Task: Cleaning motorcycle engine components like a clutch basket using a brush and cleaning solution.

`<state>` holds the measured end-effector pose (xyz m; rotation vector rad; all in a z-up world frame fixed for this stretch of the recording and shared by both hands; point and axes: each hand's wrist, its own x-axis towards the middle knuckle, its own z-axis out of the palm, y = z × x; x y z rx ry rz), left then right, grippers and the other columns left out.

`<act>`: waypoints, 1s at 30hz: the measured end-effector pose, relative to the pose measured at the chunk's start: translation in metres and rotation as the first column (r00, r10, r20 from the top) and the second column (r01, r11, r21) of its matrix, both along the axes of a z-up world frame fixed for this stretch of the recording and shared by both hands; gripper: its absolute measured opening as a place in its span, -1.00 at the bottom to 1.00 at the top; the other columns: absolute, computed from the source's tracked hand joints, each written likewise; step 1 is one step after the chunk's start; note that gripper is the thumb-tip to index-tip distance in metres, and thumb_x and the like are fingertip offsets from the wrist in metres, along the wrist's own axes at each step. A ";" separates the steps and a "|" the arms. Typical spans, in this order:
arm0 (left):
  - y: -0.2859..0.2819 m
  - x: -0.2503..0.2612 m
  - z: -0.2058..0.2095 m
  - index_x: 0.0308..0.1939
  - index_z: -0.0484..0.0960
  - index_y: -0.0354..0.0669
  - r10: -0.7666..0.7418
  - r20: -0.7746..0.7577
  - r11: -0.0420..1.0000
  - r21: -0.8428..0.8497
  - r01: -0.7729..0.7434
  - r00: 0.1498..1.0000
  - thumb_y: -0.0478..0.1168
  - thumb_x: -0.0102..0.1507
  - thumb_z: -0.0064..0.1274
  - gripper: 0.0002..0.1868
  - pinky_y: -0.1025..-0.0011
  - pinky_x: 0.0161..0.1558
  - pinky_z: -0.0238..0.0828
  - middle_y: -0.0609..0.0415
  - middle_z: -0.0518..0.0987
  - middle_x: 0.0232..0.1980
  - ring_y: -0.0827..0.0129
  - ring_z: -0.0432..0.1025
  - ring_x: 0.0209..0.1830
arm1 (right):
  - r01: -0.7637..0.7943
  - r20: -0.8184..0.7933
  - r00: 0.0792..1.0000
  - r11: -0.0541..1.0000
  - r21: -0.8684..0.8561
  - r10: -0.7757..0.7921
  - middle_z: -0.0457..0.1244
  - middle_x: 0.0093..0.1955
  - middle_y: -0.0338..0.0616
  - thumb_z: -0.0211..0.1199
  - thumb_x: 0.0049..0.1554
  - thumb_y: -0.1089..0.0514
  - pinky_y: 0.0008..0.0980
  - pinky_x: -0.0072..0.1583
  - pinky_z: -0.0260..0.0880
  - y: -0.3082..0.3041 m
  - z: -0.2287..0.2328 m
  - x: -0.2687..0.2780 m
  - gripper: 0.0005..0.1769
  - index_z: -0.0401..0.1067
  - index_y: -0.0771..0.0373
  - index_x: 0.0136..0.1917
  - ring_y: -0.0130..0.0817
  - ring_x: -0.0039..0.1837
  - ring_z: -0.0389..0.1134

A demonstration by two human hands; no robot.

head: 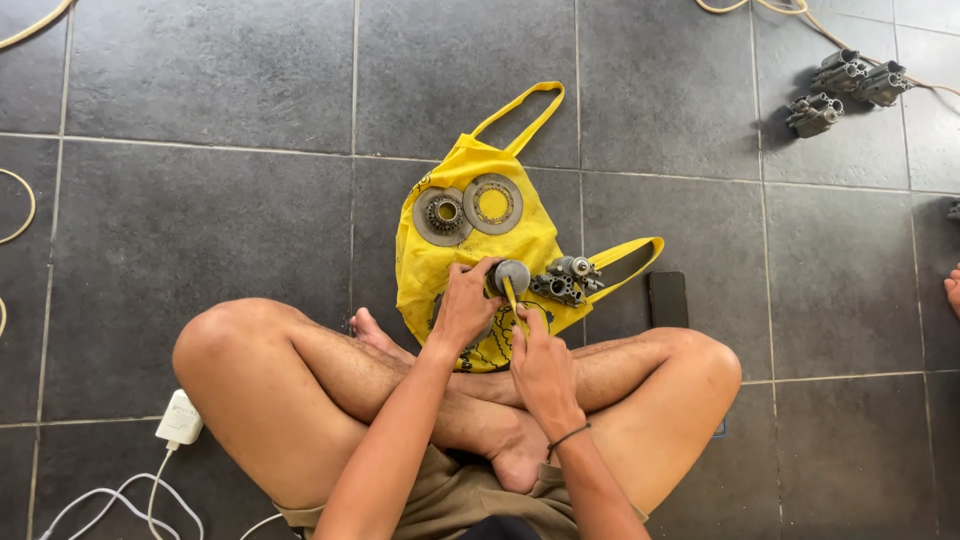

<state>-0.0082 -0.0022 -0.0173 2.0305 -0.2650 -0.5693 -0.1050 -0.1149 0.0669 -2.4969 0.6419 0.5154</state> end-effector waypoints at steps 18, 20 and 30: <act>-0.001 0.002 0.001 0.31 0.45 -0.09 -0.047 0.018 0.997 0.063 0.045 0.999 -0.14 0.24 0.33 -0.39 0.05 0.07 0.56 -0.25 0.57 0.21 -0.03 0.27 0.36 | 0.098 0.151 0.981 0.983 0.155 -0.122 0.26 -0.47 -0.03 -0.13 0.36 0.07 -0.37 -0.34 0.23 -0.024 -0.011 0.036 -0.66 0.31 0.12 0.31 -0.37 -0.48 0.21; -0.002 0.002 0.007 0.32 0.44 -0.12 -0.043 0.015 0.997 0.058 0.042 0.999 -0.16 0.24 0.32 -0.39 0.02 0.09 0.55 -0.28 0.55 0.23 -0.05 0.26 0.37 | 0.109 0.150 0.980 0.983 0.148 -0.131 0.26 -0.47 -0.05 -0.13 0.36 0.06 -0.35 -0.36 0.22 -0.025 -0.016 0.032 -0.67 0.32 0.10 0.30 -0.36 -0.50 0.21; -0.007 0.005 0.000 0.28 0.46 -0.08 -0.004 -0.016 0.999 0.042 0.005 1.000 -0.06 0.20 0.38 -0.37 0.08 0.10 0.56 -0.22 0.56 0.26 0.04 0.29 0.37 | 0.081 0.156 0.982 0.986 0.147 -0.103 0.22 -0.51 -0.06 -0.13 0.35 0.01 -0.33 -0.39 0.14 -0.033 -0.036 0.015 -0.64 0.30 0.09 0.33 -0.35 -0.55 0.13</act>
